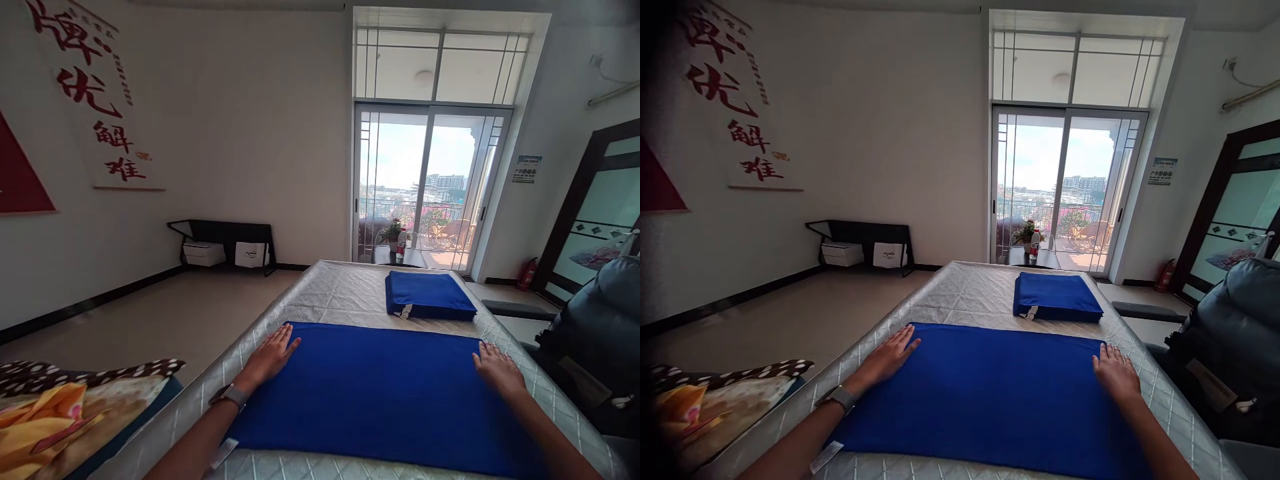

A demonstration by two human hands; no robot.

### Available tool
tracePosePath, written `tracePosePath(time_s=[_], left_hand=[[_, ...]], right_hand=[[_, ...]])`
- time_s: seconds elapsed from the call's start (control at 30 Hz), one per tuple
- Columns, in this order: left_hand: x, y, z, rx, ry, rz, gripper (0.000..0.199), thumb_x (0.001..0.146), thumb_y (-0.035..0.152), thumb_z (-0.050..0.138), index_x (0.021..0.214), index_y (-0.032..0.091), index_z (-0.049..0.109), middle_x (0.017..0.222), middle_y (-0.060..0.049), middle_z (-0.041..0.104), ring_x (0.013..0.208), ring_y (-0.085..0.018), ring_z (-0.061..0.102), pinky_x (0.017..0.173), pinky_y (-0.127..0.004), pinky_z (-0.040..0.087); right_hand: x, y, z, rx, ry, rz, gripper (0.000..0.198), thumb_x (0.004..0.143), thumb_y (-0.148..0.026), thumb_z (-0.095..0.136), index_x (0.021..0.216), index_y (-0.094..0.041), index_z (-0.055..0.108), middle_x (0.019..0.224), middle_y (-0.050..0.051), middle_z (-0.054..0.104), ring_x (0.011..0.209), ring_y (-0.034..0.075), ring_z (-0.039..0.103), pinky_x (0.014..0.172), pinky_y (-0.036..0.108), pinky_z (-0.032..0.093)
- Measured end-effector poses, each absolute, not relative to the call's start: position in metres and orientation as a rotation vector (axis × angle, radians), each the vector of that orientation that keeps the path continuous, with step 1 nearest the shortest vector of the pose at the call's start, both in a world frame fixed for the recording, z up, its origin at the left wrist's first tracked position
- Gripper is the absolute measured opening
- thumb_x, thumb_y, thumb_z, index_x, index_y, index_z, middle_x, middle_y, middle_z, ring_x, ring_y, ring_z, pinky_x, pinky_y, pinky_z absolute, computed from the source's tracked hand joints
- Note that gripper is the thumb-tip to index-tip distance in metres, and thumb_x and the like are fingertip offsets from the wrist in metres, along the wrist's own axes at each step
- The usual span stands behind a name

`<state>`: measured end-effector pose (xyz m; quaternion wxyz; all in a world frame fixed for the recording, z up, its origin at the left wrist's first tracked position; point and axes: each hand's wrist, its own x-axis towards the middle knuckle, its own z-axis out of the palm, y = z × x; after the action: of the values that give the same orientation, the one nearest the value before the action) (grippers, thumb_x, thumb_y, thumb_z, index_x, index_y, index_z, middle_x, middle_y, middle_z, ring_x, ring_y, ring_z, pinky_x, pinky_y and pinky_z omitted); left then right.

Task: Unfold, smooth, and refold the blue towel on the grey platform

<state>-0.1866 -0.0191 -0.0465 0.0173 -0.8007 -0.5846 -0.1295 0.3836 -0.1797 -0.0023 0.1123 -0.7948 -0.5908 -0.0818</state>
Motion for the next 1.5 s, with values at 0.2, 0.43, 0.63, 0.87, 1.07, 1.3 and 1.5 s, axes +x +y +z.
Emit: tracePosePath(time_s=[0.2,0.43,0.63,0.87,1.07,1.3,1.5], left_hand=[[-0.030,-0.031,-0.028,-2.822,-1.252,-0.570,0.062,0.103,0.054,0.024,0.148,0.015,0.044,0.154,-0.014,0.043,0.145,-0.024,0.035,0.118,-0.043,0.031],[0.038,-0.045,-0.051,-2.905,-1.151,-0.568,0.063,0.105,0.051,0.018,0.151,0.013,0.039,0.156,-0.015,0.041,0.147,-0.022,0.032,0.120,-0.042,0.028],[-0.017,-0.024,-0.044,-2.884,-1.431,-0.383,0.071,0.102,0.060,0.015,0.154,0.014,0.034,0.160,-0.011,0.031,0.149,-0.023,0.024,0.122,-0.042,0.020],[-0.133,0.011,-0.050,-2.669,-1.738,-0.312,0.069,0.101,0.056,0.021,0.154,0.014,0.033,0.161,-0.011,0.029,0.150,-0.024,0.023,0.121,-0.047,0.020],[-0.195,0.037,-0.065,-2.468,-1.991,-0.290,0.073,0.098,0.053,0.020,0.153,0.006,0.031,0.161,-0.014,0.028,0.150,-0.026,0.022,0.121,-0.044,0.022],[-0.192,0.036,-0.067,-2.440,-2.011,-0.322,0.078,0.097,0.058,0.020,0.154,0.007,0.029,0.162,-0.013,0.027,0.150,-0.025,0.021,0.121,-0.043,0.021],[-0.192,0.035,-0.067,-2.442,-2.017,-0.347,0.081,0.096,0.060,0.019,0.155,0.005,0.028,0.162,-0.014,0.025,0.151,-0.026,0.019,0.122,-0.044,0.018]], right_hand=[[0.251,-0.122,-0.006,-2.035,-2.168,0.063,0.065,0.101,-0.045,0.018,0.154,-0.011,0.032,0.161,0.008,0.030,0.150,0.021,0.020,0.122,0.039,0.016],[0.198,-0.095,-0.022,-1.914,-2.273,0.221,0.067,0.100,-0.045,0.013,0.157,-0.012,0.022,0.164,0.005,0.019,0.152,0.017,0.012,0.123,0.037,0.006],[0.248,-0.100,-0.023,-2.029,-2.203,0.234,0.068,0.100,-0.053,0.013,0.158,-0.019,0.018,0.165,0.000,0.018,0.152,0.016,0.009,0.123,0.037,0.006],[0.400,-0.135,-0.046,-2.360,-1.922,0.004,0.072,0.098,-0.055,0.018,0.158,-0.015,0.022,0.164,0.003,0.021,0.151,0.019,0.013,0.124,0.039,0.012],[0.456,-0.147,-0.061,-2.448,-1.787,-0.097,0.068,0.098,-0.044,0.016,0.155,-0.009,0.028,0.162,0.008,0.026,0.150,0.020,0.020,0.122,0.041,0.021],[0.454,-0.142,-0.062,-2.453,-1.803,-0.079,0.069,0.098,-0.044,0.016,0.155,-0.007,0.027,0.163,0.009,0.026,0.150,0.021,0.018,0.122,0.042,0.021],[0.456,-0.143,-0.062,-2.447,-1.792,-0.081,0.069,0.098,-0.044,0.014,0.155,-0.008,0.027,0.162,0.008,0.027,0.151,0.020,0.018,0.123,0.043,0.021]])
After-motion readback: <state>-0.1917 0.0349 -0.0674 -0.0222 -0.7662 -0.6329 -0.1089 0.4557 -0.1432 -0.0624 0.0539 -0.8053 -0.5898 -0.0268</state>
